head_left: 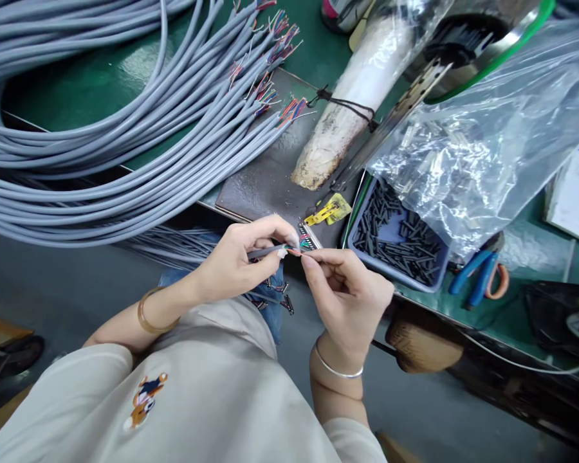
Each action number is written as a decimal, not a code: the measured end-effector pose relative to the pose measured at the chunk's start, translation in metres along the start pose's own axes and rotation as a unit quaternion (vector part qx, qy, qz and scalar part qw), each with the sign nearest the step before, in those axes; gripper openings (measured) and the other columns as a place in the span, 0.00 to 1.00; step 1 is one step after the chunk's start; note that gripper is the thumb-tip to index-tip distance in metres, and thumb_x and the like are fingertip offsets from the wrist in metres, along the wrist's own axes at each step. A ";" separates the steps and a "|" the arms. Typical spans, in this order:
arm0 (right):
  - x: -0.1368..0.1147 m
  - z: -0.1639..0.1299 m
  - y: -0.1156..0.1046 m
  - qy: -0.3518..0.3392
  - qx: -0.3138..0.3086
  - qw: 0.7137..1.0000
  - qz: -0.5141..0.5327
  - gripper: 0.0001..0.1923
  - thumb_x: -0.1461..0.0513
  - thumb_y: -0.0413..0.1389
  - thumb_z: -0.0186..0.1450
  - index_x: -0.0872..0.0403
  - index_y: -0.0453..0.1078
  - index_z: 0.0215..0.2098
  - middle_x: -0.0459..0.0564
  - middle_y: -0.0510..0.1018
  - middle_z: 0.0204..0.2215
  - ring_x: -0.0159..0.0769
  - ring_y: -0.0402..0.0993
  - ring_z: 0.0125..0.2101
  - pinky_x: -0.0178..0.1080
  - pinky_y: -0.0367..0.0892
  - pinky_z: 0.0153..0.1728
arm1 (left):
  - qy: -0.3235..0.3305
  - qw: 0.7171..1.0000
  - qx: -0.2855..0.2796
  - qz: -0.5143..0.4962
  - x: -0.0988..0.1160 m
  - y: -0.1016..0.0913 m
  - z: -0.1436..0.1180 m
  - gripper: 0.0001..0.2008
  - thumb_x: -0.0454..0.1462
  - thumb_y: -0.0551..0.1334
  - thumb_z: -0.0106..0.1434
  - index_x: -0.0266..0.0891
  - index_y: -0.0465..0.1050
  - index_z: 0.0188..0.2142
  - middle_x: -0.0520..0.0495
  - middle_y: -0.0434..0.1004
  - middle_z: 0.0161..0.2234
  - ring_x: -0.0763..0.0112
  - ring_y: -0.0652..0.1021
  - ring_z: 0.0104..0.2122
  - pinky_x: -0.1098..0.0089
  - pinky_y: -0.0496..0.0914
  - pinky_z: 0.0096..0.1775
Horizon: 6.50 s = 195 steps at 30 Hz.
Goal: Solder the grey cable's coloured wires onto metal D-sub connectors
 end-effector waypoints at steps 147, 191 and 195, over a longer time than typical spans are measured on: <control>0.039 -0.004 0.005 -0.168 0.103 0.969 0.149 0.06 0.68 0.63 0.63 0.51 0.72 0.35 0.52 0.85 0.49 0.34 0.84 0.31 0.37 0.77 0.27 | -0.124 0.975 -0.024 -0.181 0.005 -0.001 0.004 0.10 0.29 0.66 0.54 0.36 0.69 0.35 0.58 0.68 0.24 0.87 0.64 0.18 0.81 0.59 0.20; 0.031 -0.016 0.037 -0.095 0.250 0.956 0.124 0.08 0.68 0.60 0.68 0.52 0.74 0.44 0.44 0.85 0.34 0.35 0.85 0.33 0.47 0.84 0.44 | -0.187 0.953 0.020 -0.238 -0.008 -0.004 0.007 0.16 0.41 0.75 0.56 0.35 0.70 0.32 0.53 0.80 0.26 0.85 0.69 0.12 0.81 0.60 0.14; 0.032 -0.013 0.033 -0.120 0.353 0.917 0.145 0.07 0.63 0.59 0.69 0.49 0.74 0.46 0.36 0.72 0.20 0.26 0.66 0.13 0.35 0.74 0.21 | -0.191 0.953 0.025 -0.235 -0.009 -0.003 0.007 0.17 0.41 0.75 0.56 0.35 0.70 0.32 0.51 0.82 0.28 0.86 0.69 0.12 0.81 0.60 0.14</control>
Point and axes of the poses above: each hand's wrist, its own z-axis towards the middle knuckle, its own y-axis out of the palm, x = y × z, the point moved 1 cm from there along z, towards the middle knuckle
